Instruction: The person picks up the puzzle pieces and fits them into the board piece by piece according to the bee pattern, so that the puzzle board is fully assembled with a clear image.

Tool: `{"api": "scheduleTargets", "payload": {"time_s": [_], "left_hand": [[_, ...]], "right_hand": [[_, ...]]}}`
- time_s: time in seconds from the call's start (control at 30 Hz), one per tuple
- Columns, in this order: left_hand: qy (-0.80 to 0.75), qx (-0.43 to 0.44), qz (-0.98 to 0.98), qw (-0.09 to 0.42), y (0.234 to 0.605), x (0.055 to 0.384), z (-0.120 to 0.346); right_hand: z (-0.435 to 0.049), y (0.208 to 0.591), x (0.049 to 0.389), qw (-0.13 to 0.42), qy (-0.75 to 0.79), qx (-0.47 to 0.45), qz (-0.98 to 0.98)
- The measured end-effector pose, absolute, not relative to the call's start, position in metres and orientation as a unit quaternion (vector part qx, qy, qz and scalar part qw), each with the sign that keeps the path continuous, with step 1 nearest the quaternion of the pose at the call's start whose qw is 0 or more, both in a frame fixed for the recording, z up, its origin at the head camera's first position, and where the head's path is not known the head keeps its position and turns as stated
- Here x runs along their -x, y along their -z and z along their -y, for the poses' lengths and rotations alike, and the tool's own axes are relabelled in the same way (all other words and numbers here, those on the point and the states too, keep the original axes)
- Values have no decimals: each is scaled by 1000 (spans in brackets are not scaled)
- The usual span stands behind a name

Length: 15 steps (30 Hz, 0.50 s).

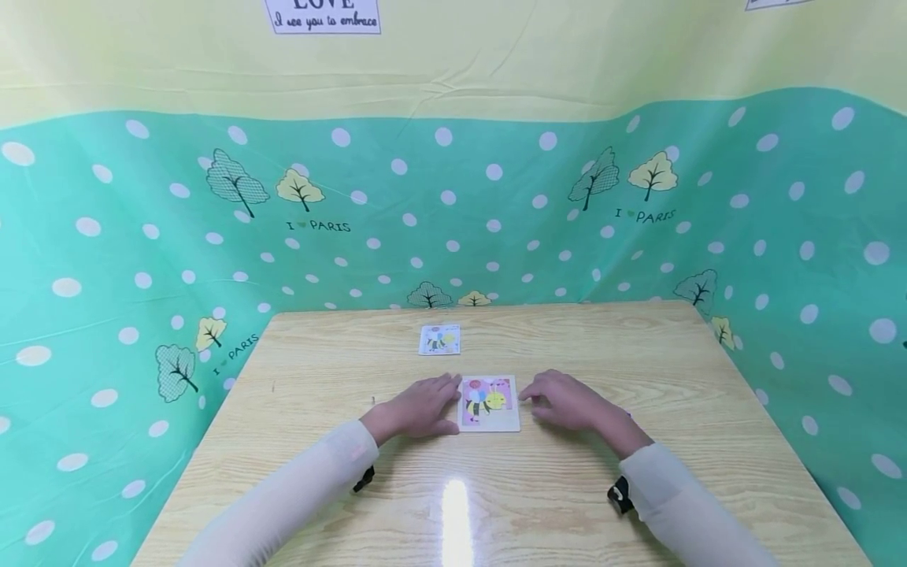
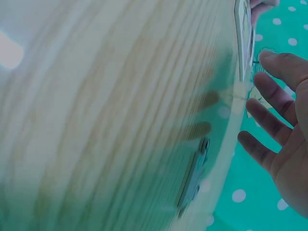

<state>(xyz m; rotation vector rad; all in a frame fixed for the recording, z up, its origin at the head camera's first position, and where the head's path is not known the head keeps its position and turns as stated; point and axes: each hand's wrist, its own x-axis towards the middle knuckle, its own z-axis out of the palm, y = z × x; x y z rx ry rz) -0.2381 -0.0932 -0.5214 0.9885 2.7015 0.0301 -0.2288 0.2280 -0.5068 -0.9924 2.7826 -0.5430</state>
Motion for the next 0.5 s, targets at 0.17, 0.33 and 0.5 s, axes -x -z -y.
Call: {"api": "scheduleTargets", "payload": {"time_s": [0.17, 0.33, 0.5], "left_hand": [[-9, -345, -930, 124, 523, 239, 94], [-9, -348, -930, 120, 524, 239, 94], [-12, -346, -930, 120, 524, 239, 93]], "right_hand": [[-237, 507, 230, 67, 184, 319, -927], [-246, 507, 229, 75, 178, 302, -934], [-258, 505, 228, 75, 181, 285, -938]]}}
